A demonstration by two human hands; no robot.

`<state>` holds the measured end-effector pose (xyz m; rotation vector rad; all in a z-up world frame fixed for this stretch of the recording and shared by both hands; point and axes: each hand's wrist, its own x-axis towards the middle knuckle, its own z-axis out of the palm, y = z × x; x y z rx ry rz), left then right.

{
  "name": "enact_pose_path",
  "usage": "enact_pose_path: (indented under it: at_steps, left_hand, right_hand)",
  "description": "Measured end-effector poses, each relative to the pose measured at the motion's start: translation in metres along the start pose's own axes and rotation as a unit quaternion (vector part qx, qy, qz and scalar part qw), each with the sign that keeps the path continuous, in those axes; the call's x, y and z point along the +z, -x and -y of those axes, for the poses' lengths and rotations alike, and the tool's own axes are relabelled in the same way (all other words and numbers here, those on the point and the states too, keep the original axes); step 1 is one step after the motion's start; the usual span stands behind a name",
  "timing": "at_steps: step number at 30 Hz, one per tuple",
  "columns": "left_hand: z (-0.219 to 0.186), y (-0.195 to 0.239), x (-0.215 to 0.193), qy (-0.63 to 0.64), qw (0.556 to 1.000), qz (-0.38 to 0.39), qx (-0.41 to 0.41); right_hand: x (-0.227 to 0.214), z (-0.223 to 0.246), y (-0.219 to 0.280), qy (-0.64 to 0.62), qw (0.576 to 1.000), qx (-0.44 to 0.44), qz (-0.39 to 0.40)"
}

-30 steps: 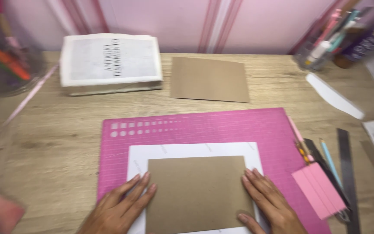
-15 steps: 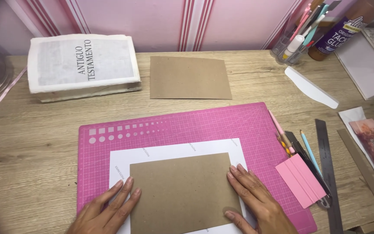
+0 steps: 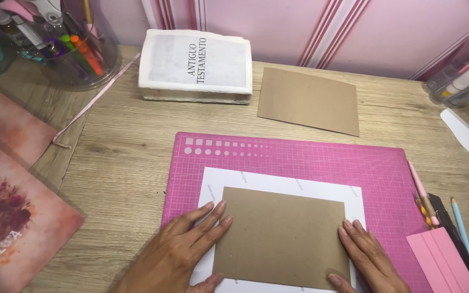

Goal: Assembling a book cover by adhering printed paper to cardboard and marking measurements with a pencil.

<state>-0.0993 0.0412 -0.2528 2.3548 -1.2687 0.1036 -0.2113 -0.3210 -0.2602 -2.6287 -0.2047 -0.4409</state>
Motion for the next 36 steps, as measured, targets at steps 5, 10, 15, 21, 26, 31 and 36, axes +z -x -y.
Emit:
enact_pose_path:
  at_steps: [5, 10, 15, 21, 26, 31, 36]
  left_hand:
    - [0.002, 0.001, 0.005, -0.018, 1.000, 0.004, -0.003]
    - [-0.008, -0.007, 0.017, -0.044, 0.998, -0.042, -0.025]
    - [-0.019, -0.011, 0.016, -0.054, 0.995, -0.021, -0.075]
    - [-0.020, -0.025, 0.002, -0.065, 0.997, -0.039, -0.019]
    - [-0.046, -0.043, 0.037, 0.018, 0.999, 0.002, -0.044]
    - [-0.108, -0.056, 0.108, -0.163, 0.980, -0.050, -0.099]
    - [-0.149, -0.088, 0.136, -0.182, 0.963, -0.121, -0.159]
  right_hand:
    - [0.000, 0.001, 0.000, -0.005, 1.000, 0.000, -0.012]
    - [-0.013, 0.005, -0.006, -0.024, 0.997, 0.051, 0.047]
    - [-0.032, 0.008, -0.013, -0.016, 0.989, 0.044, 0.142]
    - [-0.040, -0.008, -0.029, 0.071, 0.982, -0.081, 0.155]
    - [-0.050, -0.029, -0.058, 0.090, 0.960, -0.121, 0.236]
    - [-0.052, -0.023, -0.061, 0.145, 0.955, -0.121, 0.231]
    - [-0.050, -0.033, -0.049, 0.115, 0.963, -0.096, 0.225]
